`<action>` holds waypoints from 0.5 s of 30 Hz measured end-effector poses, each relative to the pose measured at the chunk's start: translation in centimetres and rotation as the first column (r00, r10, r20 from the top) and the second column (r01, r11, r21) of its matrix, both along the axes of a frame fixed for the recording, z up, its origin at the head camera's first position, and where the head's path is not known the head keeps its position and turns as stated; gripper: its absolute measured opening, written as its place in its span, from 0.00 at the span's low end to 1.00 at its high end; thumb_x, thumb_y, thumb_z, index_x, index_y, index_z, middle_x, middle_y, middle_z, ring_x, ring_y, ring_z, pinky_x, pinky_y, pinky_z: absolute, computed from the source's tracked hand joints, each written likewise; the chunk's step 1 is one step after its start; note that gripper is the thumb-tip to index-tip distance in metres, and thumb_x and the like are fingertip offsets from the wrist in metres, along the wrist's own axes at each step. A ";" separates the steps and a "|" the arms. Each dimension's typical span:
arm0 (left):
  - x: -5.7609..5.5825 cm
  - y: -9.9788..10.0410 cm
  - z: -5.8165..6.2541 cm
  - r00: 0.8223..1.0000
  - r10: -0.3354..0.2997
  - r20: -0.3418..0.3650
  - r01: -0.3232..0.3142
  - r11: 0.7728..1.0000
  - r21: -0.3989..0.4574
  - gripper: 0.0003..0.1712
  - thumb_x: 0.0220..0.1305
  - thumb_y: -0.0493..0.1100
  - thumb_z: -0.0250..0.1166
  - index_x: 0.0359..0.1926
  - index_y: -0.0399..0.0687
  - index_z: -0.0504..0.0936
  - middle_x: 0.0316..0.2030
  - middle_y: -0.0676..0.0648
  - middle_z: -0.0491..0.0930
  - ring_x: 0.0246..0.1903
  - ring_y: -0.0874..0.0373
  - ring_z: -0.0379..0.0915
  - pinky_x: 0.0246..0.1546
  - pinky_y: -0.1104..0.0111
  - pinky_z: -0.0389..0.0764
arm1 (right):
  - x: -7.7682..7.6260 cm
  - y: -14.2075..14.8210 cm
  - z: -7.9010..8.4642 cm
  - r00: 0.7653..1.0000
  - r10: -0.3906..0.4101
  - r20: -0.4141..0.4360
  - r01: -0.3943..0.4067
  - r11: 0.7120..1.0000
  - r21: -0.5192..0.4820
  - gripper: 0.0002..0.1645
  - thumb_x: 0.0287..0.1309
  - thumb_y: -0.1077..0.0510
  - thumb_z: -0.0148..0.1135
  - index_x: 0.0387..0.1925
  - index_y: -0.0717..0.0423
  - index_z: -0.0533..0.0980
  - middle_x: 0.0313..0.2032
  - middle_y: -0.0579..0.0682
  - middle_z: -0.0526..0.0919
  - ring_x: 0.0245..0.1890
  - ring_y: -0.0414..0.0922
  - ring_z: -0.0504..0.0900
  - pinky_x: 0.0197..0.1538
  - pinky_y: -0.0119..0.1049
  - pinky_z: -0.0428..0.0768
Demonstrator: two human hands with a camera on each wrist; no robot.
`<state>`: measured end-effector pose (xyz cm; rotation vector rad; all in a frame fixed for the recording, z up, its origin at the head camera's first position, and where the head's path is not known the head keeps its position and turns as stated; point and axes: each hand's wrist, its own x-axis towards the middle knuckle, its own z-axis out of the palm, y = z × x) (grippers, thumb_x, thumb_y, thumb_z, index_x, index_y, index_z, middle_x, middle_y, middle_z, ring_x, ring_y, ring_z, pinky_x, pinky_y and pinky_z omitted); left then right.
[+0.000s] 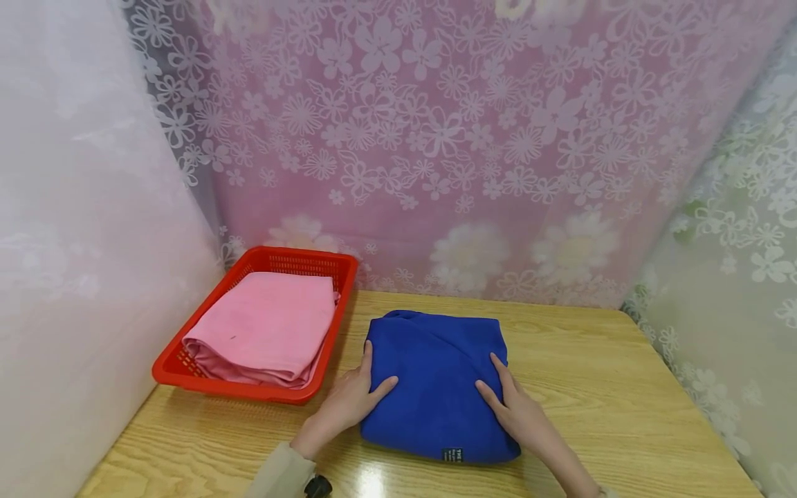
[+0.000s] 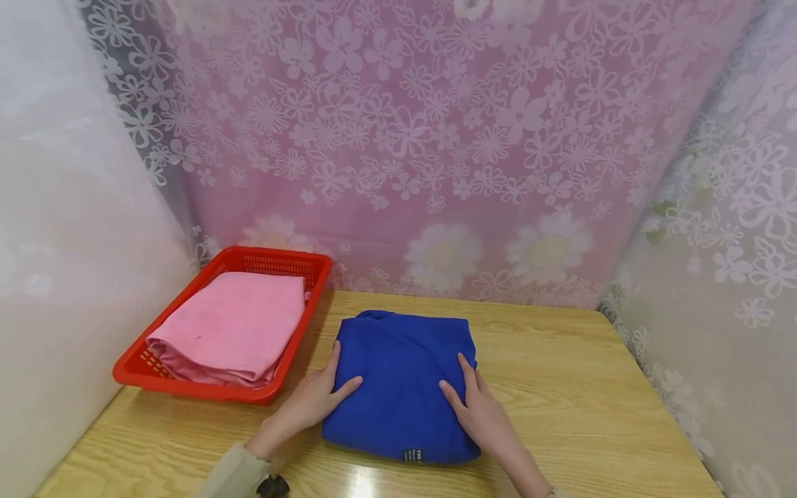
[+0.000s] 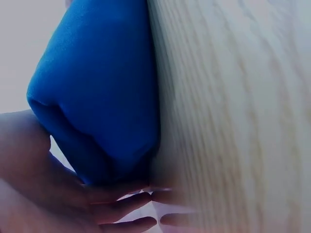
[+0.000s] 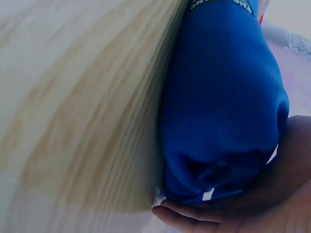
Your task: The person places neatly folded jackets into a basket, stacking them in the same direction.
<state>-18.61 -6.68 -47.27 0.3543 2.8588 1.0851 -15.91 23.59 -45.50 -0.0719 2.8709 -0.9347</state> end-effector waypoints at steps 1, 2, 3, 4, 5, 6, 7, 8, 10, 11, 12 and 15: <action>0.0 0.1 0.0 1.000 -0.007 -0.001 0.007 1.000 0.008 0.56 0.71 0.65 0.59 0.79 0.31 0.44 0.67 0.27 0.69 0.62 0.30 0.71 0.63 0.41 0.69 | 0.0 -0.1 0.1 1.000 -0.003 0.000 0.003 1.000 -0.011 0.51 0.74 0.32 0.46 0.81 0.58 0.44 0.74 0.75 0.52 0.70 0.74 0.60 0.63 0.70 0.66; 0.0 0.2 0.1 1.000 -0.011 -0.002 0.011 1.000 0.014 0.57 0.71 0.65 0.59 0.79 0.31 0.43 0.67 0.27 0.68 0.62 0.31 0.71 0.63 0.41 0.70 | 0.0 -0.2 0.1 1.000 -0.007 0.003 0.007 1.000 -0.021 0.51 0.74 0.32 0.47 0.81 0.58 0.44 0.74 0.75 0.52 0.70 0.74 0.59 0.64 0.70 0.65; 0.0 0.3 0.1 1.000 -0.013 -0.005 0.013 1.000 0.021 0.57 0.71 0.65 0.58 0.79 0.31 0.43 0.68 0.27 0.68 0.62 0.31 0.71 0.63 0.41 0.70 | 0.0 -0.3 0.1 1.000 -0.010 0.001 0.010 0.999 -0.032 0.52 0.73 0.32 0.49 0.80 0.59 0.43 0.74 0.76 0.51 0.71 0.74 0.59 0.64 0.70 0.65; 0.0 0.5 0.1 1.000 -0.015 -0.006 0.015 0.999 0.033 0.57 0.71 0.65 0.58 0.79 0.30 0.43 0.68 0.27 0.67 0.63 0.31 0.70 0.62 0.41 0.71 | -0.1 -0.4 0.1 1.000 -0.014 -0.001 0.014 0.999 -0.039 0.53 0.72 0.33 0.50 0.80 0.60 0.43 0.74 0.76 0.51 0.71 0.74 0.58 0.65 0.70 0.65; 0.1 0.7 0.2 1.000 -0.014 -0.005 0.014 0.999 0.047 0.57 0.71 0.65 0.59 0.78 0.29 0.43 0.69 0.26 0.66 0.63 0.31 0.70 0.63 0.41 0.70 | -0.1 -0.5 0.1 1.000 -0.020 -0.005 0.020 0.999 -0.041 0.54 0.72 0.33 0.51 0.80 0.61 0.43 0.74 0.77 0.51 0.71 0.74 0.58 0.65 0.70 0.65; 0.1 0.9 0.2 1.000 -0.009 -0.002 0.010 0.998 0.060 0.58 0.71 0.65 0.59 0.78 0.29 0.42 0.70 0.26 0.64 0.64 0.31 0.69 0.63 0.41 0.69 | -0.1 -0.6 0.0 1.000 -0.026 -0.010 0.026 0.999 -0.041 0.55 0.71 0.33 0.53 0.80 0.61 0.43 0.74 0.77 0.51 0.71 0.74 0.58 0.65 0.70 0.65; 0.1 1.2 0.3 1.000 -0.001 0.005 0.000 0.997 0.075 0.58 0.71 0.64 0.60 0.78 0.29 0.42 0.70 0.25 0.62 0.65 0.30 0.67 0.64 0.39 0.68 | -0.2 -0.7 0.0 0.999 -0.033 -0.013 0.032 0.999 -0.044 0.56 0.70 0.33 0.54 0.80 0.61 0.43 0.74 0.77 0.51 0.71 0.74 0.58 0.65 0.70 0.64; 0.1 1.5 0.4 1.000 0.010 0.007 -0.010 0.997 0.082 0.59 0.70 0.64 0.60 0.78 0.29 0.42 0.71 0.24 0.61 0.65 0.28 0.66 0.65 0.38 0.66 | -0.2 -0.7 -0.1 0.999 -0.040 -0.016 0.039 0.998 -0.049 0.56 0.70 0.33 0.55 0.80 0.62 0.44 0.74 0.77 0.51 0.71 0.74 0.58 0.65 0.70 0.65; 0.2 2.0 0.6 1.000 0.023 0.007 -0.024 0.995 0.095 0.59 0.69 0.63 0.63 0.78 0.28 0.41 0.71 0.22 0.58 0.65 0.25 0.64 0.65 0.35 0.63 | -0.3 -0.9 -0.2 0.998 -0.050 -0.037 0.048 0.997 -0.053 0.57 0.68 0.33 0.57 0.80 0.62 0.45 0.73 0.77 0.52 0.70 0.74 0.59 0.65 0.70 0.65; 0.2 2.3 0.7 1.000 0.027 0.000 -0.027 0.995 0.097 0.60 0.68 0.62 0.64 0.78 0.28 0.41 0.70 0.21 0.58 0.65 0.24 0.64 0.64 0.34 0.63 | -0.3 -1.0 -0.2 0.997 -0.055 -0.047 0.052 0.997 -0.054 0.57 0.68 0.33 0.58 0.79 0.62 0.45 0.73 0.76 0.53 0.70 0.74 0.60 0.65 0.70 0.66; 0.2 2.5 0.7 0.999 0.030 -0.009 -0.029 0.995 0.096 0.60 0.68 0.61 0.65 0.78 0.28 0.42 0.70 0.20 0.57 0.65 0.23 0.64 0.63 0.32 0.63 | -0.2 -1.1 -0.1 0.996 -0.059 -0.063 0.056 0.997 -0.052 0.57 0.68 0.34 0.59 0.79 0.62 0.47 0.73 0.77 0.54 0.69 0.74 0.62 0.64 0.69 0.67; 0.2 2.9 0.8 0.998 0.034 -0.049 -0.029 0.995 0.098 0.60 0.66 0.59 0.68 0.78 0.27 0.43 0.69 0.19 0.59 0.61 0.22 0.67 0.60 0.32 0.67 | -0.1 -1.5 -0.1 0.990 -0.069 -0.122 0.064 0.997 -0.044 0.52 0.66 0.36 0.62 0.78 0.58 0.54 0.71 0.76 0.60 0.66 0.73 0.67 0.62 0.67 0.71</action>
